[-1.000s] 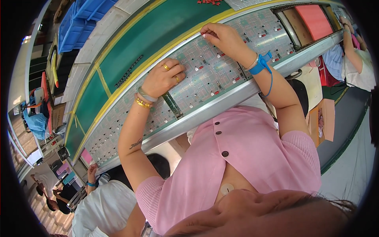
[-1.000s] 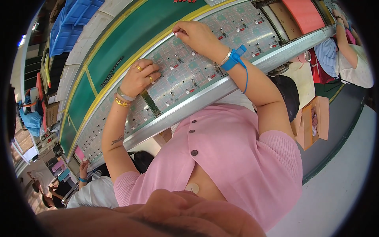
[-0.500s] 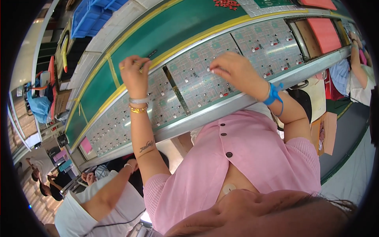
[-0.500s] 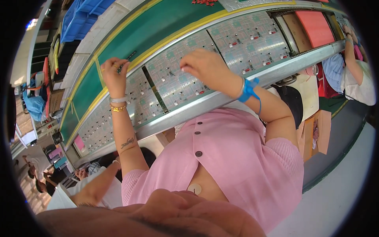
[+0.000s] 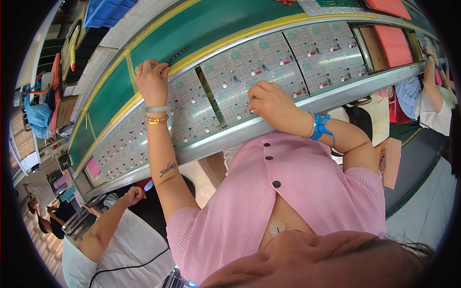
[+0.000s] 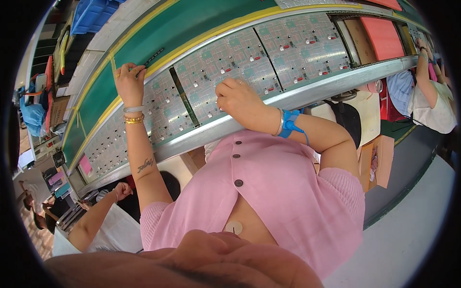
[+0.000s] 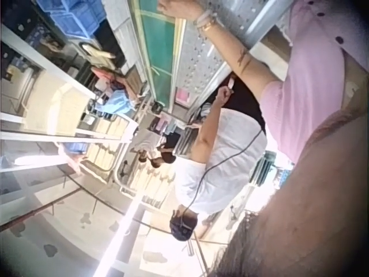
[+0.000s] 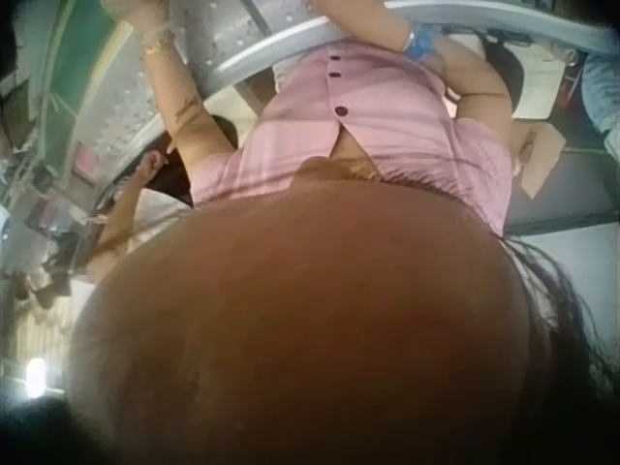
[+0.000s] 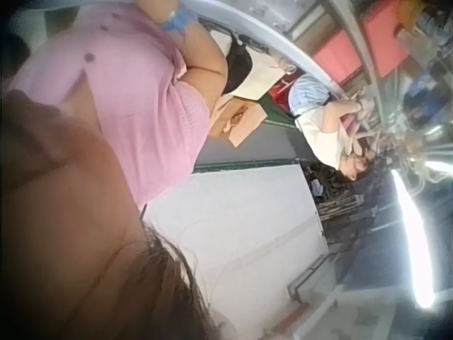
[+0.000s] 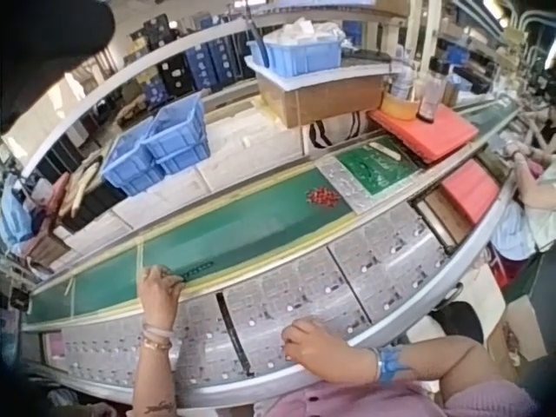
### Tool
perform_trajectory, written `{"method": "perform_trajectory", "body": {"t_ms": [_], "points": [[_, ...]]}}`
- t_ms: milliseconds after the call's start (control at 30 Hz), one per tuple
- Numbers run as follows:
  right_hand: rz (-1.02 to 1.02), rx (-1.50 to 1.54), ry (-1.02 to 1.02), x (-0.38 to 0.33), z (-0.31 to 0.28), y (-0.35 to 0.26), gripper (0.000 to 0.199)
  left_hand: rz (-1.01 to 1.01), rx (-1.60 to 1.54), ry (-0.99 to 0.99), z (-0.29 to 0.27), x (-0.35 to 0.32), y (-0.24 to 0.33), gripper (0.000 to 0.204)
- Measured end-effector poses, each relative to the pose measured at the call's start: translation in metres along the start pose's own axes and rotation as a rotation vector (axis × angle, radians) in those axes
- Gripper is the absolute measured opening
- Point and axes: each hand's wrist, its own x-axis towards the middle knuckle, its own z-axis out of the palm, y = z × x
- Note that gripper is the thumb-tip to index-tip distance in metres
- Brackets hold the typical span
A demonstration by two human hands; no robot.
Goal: The person assembles circuit boards along a conveyor line by repeatedly picking up small components and inserting them into the boards by hand.
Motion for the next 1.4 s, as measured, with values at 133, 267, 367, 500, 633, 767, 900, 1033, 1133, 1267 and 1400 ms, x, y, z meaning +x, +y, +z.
{"method": "perform_trajectory", "body": {"t_ms": [133,267,367,500,633,767,900,1033,1133,1267,1400], "points": [[-0.004,-0.021,0.000,0.004,0.003,0.003,0.009,0.009,0.013,-0.010,0.000,0.001,0.002,0.011],[-0.012,0.025,0.135,0.024,-0.009,0.009,0.010,0.002,0.024,0.000,-0.004,-0.001,0.002,0.011],[-0.013,-0.008,0.171,0.046,-0.006,0.025,0.009,-0.005,-0.049,0.041,-0.013,-0.002,0.008,0.011],[-0.035,-0.030,0.095,0.063,0.008,0.034,0.007,0.003,-0.213,0.054,-0.030,-0.013,0.029,0.011],[-0.075,-0.109,0.091,0.071,0.016,0.036,0.004,-0.188,-0.862,-0.281,-0.039,-0.040,0.049,0.014],[-0.095,-0.174,0.074,0.074,0.018,0.035,0.005,-0.140,-1.067,-0.460,-0.039,-0.059,0.070,0.017],[-0.143,-0.225,0.067,0.072,0.015,0.033,0.005,-0.143,-1.210,-0.620,-0.035,-0.066,0.089,0.017],[-0.137,-0.120,0.076,0.071,0.005,0.043,0.010,-0.162,-1.223,-0.676,-0.027,-0.070,0.096,0.017],[0.076,-0.182,0.314,0.089,-0.033,0.091,0.016,-0.159,-1.253,-0.667,-0.023,-0.071,0.100,0.017],[0.304,-0.542,0.364,0.117,-0.058,0.188,0.012,-0.067,-1.201,-0.606,-0.025,-0.063,0.110,0.017],[0.316,-0.626,0.371,0.124,-0.050,0.207,0.012,0.354,-0.904,-0.295,-0.032,-0.052,0.119,0.020]]}}
